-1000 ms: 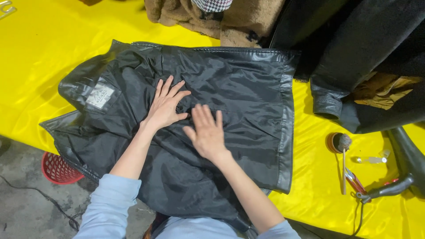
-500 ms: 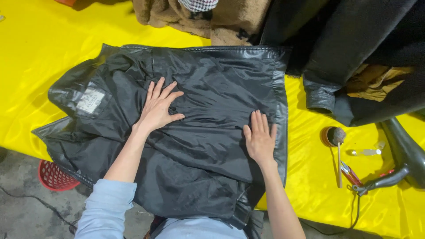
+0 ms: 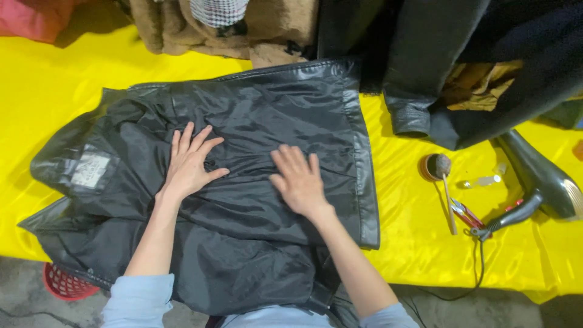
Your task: The person folds a black leather jacket on a yellow table. They smooth the jacket, fold the sleeves inward, fold the body in half, and then fold it again into a compact rectangle.
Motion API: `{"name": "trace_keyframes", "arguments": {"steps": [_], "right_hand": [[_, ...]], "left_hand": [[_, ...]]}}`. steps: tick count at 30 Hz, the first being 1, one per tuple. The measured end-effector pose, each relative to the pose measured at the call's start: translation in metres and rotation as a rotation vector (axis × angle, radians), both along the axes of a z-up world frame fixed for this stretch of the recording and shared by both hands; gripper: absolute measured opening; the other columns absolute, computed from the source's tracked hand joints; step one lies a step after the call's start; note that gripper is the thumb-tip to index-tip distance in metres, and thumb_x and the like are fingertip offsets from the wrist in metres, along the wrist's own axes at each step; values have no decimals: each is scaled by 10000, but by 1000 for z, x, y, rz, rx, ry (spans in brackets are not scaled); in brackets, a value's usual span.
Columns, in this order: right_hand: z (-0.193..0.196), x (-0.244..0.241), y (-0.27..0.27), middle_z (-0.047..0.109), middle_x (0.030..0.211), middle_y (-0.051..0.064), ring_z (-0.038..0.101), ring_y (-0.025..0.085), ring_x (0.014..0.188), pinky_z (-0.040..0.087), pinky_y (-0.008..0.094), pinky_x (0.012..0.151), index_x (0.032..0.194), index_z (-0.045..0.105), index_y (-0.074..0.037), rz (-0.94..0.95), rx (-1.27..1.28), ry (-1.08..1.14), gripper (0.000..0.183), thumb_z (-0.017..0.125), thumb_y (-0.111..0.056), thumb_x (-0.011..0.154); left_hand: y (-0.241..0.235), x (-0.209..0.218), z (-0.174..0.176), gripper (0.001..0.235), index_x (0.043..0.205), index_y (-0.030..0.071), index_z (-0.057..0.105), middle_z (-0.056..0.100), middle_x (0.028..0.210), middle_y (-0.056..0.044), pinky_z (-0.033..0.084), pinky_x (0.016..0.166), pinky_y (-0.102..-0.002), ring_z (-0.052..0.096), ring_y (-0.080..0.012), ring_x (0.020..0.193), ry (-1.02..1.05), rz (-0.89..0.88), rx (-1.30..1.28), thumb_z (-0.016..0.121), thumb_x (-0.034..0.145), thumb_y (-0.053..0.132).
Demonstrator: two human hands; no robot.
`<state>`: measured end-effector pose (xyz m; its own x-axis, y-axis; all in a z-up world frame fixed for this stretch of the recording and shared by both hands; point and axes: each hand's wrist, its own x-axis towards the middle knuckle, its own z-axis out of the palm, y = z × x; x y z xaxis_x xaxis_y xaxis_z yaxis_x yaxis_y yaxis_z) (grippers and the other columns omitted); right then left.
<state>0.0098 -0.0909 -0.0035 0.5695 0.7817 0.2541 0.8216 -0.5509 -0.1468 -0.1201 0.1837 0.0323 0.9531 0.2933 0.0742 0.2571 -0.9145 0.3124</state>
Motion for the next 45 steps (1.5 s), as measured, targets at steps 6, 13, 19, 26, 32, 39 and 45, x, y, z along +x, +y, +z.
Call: {"name": "trace_keyframes", "arguments": {"steps": [6,13,19,26,32,39,45], "right_hand": [[18,50,-94,191,1730,-19,149,291,1586,10,652,1232,1656,247,-280,-449,-218,141,613,282,-542,1104],[14,-1,12,556,1489,195,464,388,1422,327,679,1085,1414,613,-87,-148,221,-123,656,773,-419,871],[-13,17,12,275,1703,20,139,258,1585,11,595,1224,1608,369,-266,36,46,-67,635,472,-560,1055],[34,49,-62,245,1710,-12,153,236,1588,27,663,1234,1611,312,-290,-428,-209,208,604,311,-584,1083],[30,64,19,528,1504,141,406,356,1473,251,663,1153,1404,604,-178,-283,84,-75,527,624,-515,999],[6,73,68,364,1654,88,279,279,1546,118,594,1231,1596,410,-249,-113,66,-60,663,532,-567,1027],[-5,131,-21,497,1589,79,387,325,1507,259,636,1198,1551,504,-222,-410,54,-137,671,486,-642,1029]], "left_hand": [[-1,0,0,804,1483,292,529,334,1683,0,-44,1292,-537,58,-320,1614,3,11,-18,781,778,587],[-3,0,2,799,1465,272,543,358,1669,-20,-41,1288,-549,69,-335,1611,-6,16,-17,787,765,573],[-3,0,1,732,1395,250,582,410,1622,-24,-18,1285,-549,110,-339,1599,-28,24,-10,819,766,538],[-2,1,0,516,1178,245,612,543,1424,-2,67,1291,-567,230,-316,1565,-39,31,-5,834,781,489],[2,1,-15,506,1092,246,622,558,1273,32,158,1273,-567,314,-272,1493,-48,46,47,866,720,486],[-1,3,-9,440,1038,256,663,581,1161,45,311,1158,-503,438,-240,1301,-84,68,55,869,715,473],[-1,5,3,369,1024,243,645,564,1113,48,311,1130,-464,418,-209,1266,-36,69,-29,843,781,437]]}}
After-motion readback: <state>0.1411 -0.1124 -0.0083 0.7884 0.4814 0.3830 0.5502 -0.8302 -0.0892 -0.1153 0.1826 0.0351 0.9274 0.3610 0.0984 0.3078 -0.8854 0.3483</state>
